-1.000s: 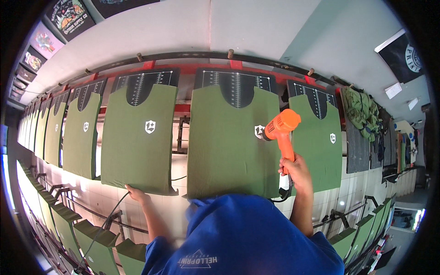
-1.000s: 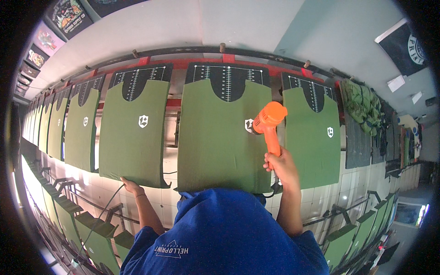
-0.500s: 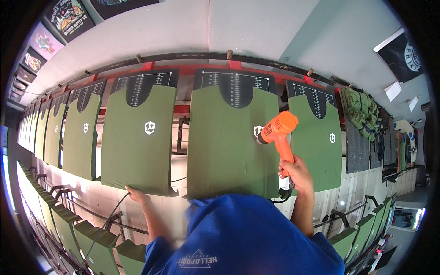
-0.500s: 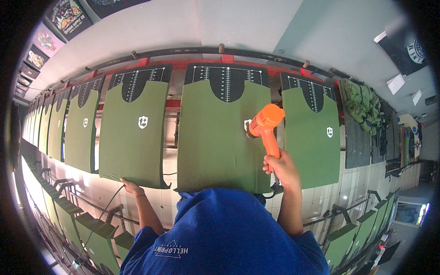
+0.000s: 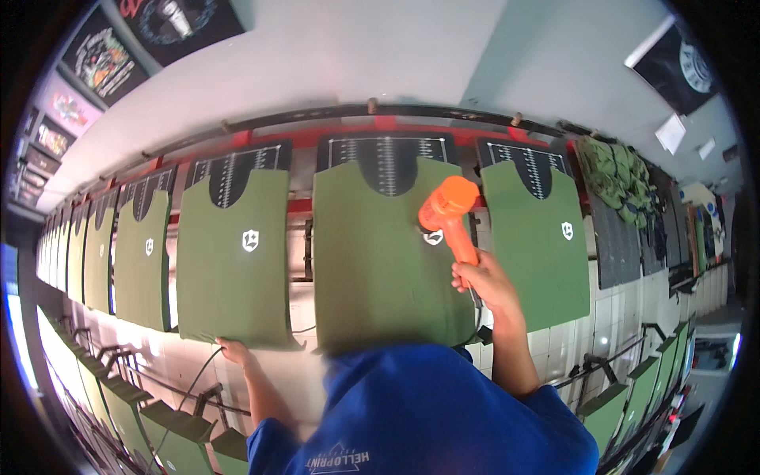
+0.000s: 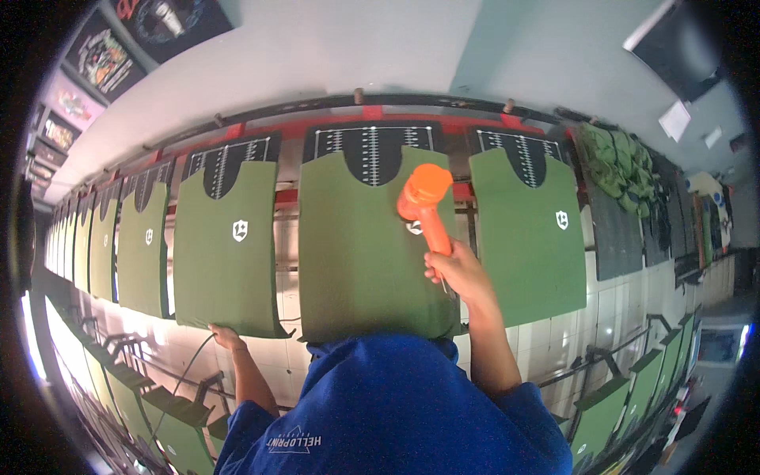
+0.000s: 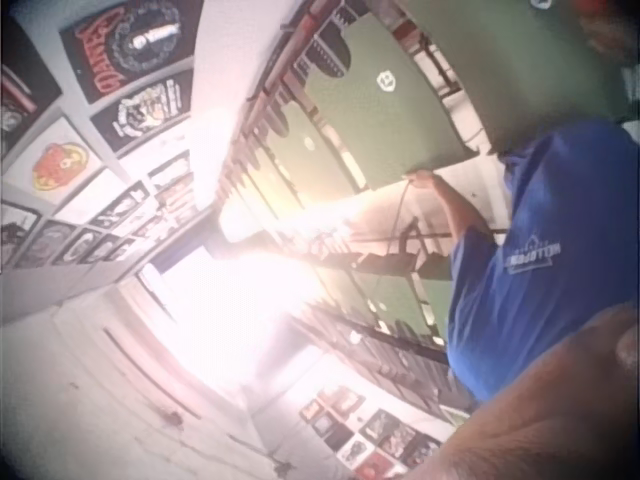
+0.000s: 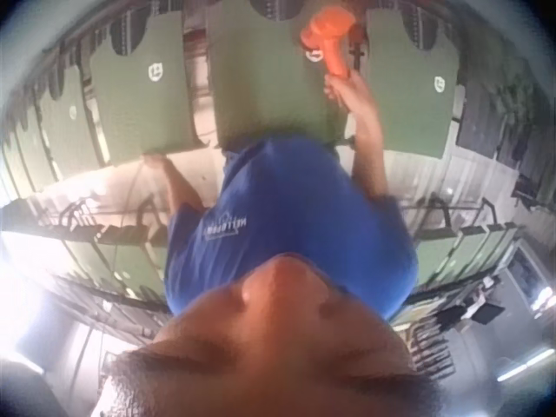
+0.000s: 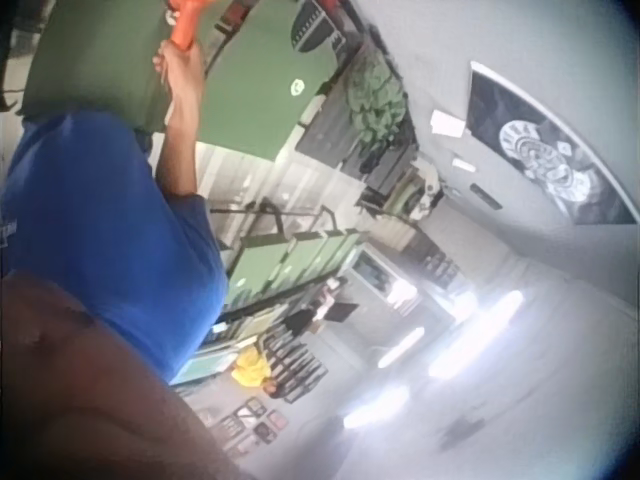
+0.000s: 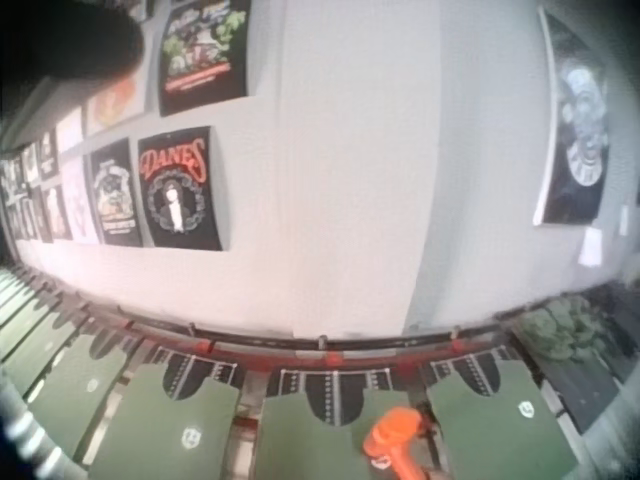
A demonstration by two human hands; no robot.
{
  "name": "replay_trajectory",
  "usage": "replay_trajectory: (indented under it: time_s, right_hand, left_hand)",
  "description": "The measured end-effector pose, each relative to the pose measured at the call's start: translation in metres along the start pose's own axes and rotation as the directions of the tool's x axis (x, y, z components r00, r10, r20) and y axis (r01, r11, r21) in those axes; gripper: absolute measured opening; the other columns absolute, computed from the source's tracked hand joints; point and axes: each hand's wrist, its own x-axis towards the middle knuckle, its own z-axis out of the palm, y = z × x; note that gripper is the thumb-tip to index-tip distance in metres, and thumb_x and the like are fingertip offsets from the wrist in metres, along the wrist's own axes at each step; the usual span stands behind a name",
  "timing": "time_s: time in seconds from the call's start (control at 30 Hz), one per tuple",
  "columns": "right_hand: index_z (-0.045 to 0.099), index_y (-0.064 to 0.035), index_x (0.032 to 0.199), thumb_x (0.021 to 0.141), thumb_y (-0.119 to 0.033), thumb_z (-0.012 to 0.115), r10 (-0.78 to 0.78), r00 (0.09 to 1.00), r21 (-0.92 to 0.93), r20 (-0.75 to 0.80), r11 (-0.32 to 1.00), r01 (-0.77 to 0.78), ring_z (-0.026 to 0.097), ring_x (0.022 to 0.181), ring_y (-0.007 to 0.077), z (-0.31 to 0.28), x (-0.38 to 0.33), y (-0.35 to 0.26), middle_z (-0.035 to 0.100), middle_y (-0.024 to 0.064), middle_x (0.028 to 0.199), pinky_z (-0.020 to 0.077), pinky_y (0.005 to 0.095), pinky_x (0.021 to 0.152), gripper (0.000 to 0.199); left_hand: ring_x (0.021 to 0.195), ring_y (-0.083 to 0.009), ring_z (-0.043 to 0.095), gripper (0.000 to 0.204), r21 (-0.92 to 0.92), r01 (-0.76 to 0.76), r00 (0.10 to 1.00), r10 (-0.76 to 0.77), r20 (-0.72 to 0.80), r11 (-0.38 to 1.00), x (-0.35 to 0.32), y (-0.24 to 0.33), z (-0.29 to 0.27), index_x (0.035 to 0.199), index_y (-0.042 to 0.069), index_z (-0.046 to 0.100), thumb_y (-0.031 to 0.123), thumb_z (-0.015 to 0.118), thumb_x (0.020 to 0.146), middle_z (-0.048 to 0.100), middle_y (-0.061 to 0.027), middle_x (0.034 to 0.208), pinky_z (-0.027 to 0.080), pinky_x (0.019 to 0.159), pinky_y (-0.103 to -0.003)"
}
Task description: The person uses a handheld heat gun to apply heat to a white logo on a green t-shirt laid on a heat press. They move the heat gun over the logo area while holding the shirt in place with the other hand.
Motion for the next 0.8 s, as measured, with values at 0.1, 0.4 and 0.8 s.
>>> replay_trajectory:
  time_s: [0.1,0.4,0.8]
  right_hand:
    - [0.052,0.0005,0.106,0.085,-0.014,0.063,-0.063,0.998,-0.043,-0.004,0.997,0.063,0.059,0.066,0.0118,0.002,0.010,0.009,0.057,0.0034,0.079,0.0484,0.0250,0.056,0.028]
    - [0.053,0.0006,0.113,0.081,-0.010,0.062,0.045,0.977,0.006,0.206,0.999,-0.048,0.059,0.069,0.0115,-0.101,-0.045,0.012,0.057,0.0031,0.081,0.0495,0.0252,0.062,0.035]
    - [0.049,0.0005,0.118,0.085,-0.013,0.062,0.111,0.993,0.044,0.050,0.993,-0.113,0.062,0.067,0.0139,-0.388,-0.133,0.023,0.059,0.0054,0.079,0.0509,0.0264,0.059,0.038]
  left_hand:
    - [0.094,-0.0386,0.060,0.070,0.191,0.041,0.999,-0.039,-0.015,0.981,0.021,-0.017,-0.001,0.111,-0.014,0.058,0.052,0.039,0.096,0.061,-0.0299,0.109,0.048,0.084,-0.043]
    - [0.107,-0.0305,0.059,0.056,-0.213,0.168,0.983,-0.148,0.104,0.963,-0.015,-0.076,-0.024,0.122,0.002,0.058,0.049,0.046,0.094,0.058,-0.0183,0.124,0.050,0.088,-0.040]
    - [0.079,-0.0255,0.064,0.046,0.068,0.570,0.811,-0.546,-0.209,0.819,-0.335,-0.218,-0.141,0.108,0.001,0.059,0.043,0.042,0.097,0.066,-0.0117,0.096,0.051,0.065,-0.037]
